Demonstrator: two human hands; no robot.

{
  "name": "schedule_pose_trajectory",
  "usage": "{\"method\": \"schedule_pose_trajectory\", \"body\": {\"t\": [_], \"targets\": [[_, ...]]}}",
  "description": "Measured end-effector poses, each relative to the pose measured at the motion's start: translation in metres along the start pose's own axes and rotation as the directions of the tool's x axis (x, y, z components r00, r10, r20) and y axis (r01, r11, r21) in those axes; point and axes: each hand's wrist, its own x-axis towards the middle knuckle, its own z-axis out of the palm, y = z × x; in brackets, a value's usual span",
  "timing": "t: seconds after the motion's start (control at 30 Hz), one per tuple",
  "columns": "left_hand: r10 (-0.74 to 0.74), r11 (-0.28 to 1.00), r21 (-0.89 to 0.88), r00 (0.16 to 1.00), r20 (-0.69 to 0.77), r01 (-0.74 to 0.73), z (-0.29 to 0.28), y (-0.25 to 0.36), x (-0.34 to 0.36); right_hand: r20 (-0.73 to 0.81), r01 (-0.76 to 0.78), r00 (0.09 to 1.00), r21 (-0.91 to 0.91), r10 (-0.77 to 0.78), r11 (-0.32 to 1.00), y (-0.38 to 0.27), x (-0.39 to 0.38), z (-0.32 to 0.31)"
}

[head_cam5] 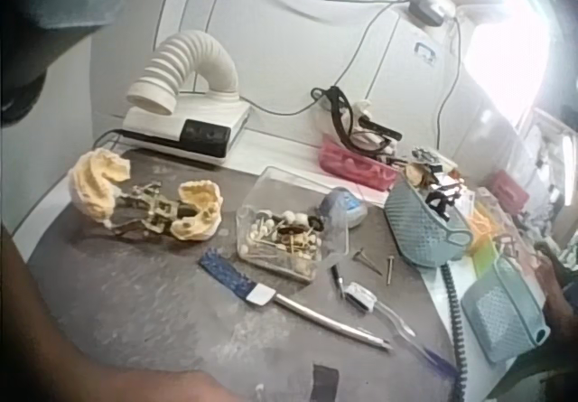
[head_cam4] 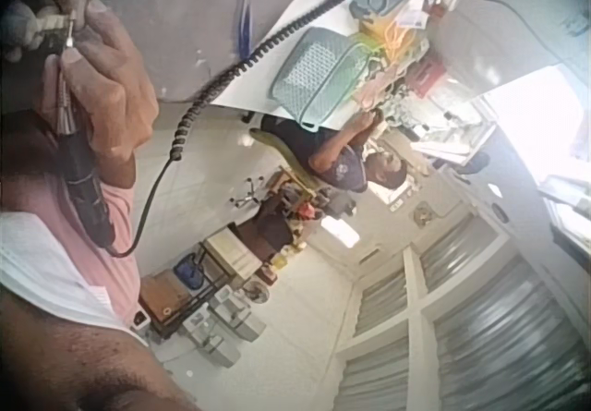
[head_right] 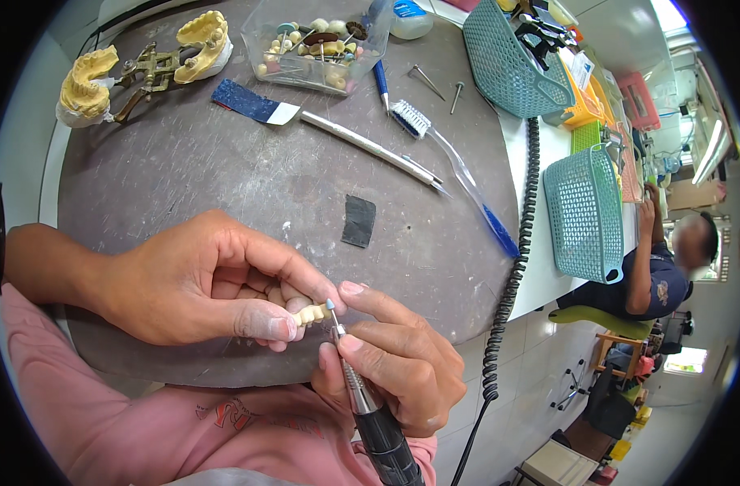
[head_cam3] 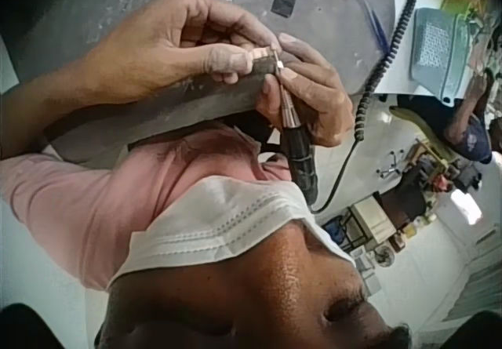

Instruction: The person holds a dental prosthesis by hand and uses a rotary polishing tool to smooth the surfaces, occasionally stopping to wipe the object with a brush.

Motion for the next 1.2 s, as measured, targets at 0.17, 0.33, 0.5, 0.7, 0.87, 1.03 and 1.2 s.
{"method": "schedule_pose_trajectory", "body": {"t": [0.17, 0.33, 0.5, 0.7, 0.87, 1.03, 1.2], "targets": [[-0.022, 1.0, 0.022, 1.0, -0.002, 0.022, -0.0006, 0.0009, -0.0002, 0.074, 0.018, 0.997, -0.025, -0.016, 1.0, -0.0022, 0.0023, -0.004], [-0.016, 1.0, 0.016, 1.0, 0.002, 0.016, -0.0003, 0.0015, -0.0009, -0.046, -0.018, 0.999, -0.004, 0.017, 1.0, -0.001, -0.0016, 0.002], [-0.002, 1.0, -0.007, 1.0, 0.0, 0.002, 0.0008, 0.0009, 0.0007, 0.006, -0.007, 1.0, -0.018, 0.007, 1.0, -0.0015, 0.0, -0.0002], [0.025, 0.999, -0.03, 1.0, 0.017, -0.025, 0.0003, -0.0034, 0.0004, 0.005, 0.003, 1.0, -0.025, -0.003, 1.0, 0.0002, -0.0003, -0.0004], [0.018, 0.999, 0.029, 0.999, 0.034, -0.019, 0.0007, -0.0016, 0.0001, -0.063, -0.001, 0.998, 0.029, 0.003, 1.0, -0.001, -0.0021, 0.001], [-0.002, 0.999, 0.034, 1.0, 0.015, 0.001, 0.0007, -0.0024, 0.0003, -0.031, 0.014, 0.999, 0.016, -0.013, 1.0, 0.0014, -0.0023, 0.0016], [0.02, 0.999, 0.035, 1.0, 0.02, -0.021, 0.0009, -0.0028, -0.0004, 0.039, 0.014, 0.999, -0.008, -0.014, 1.0, -0.0014, 0.0009, -0.0005]]}}
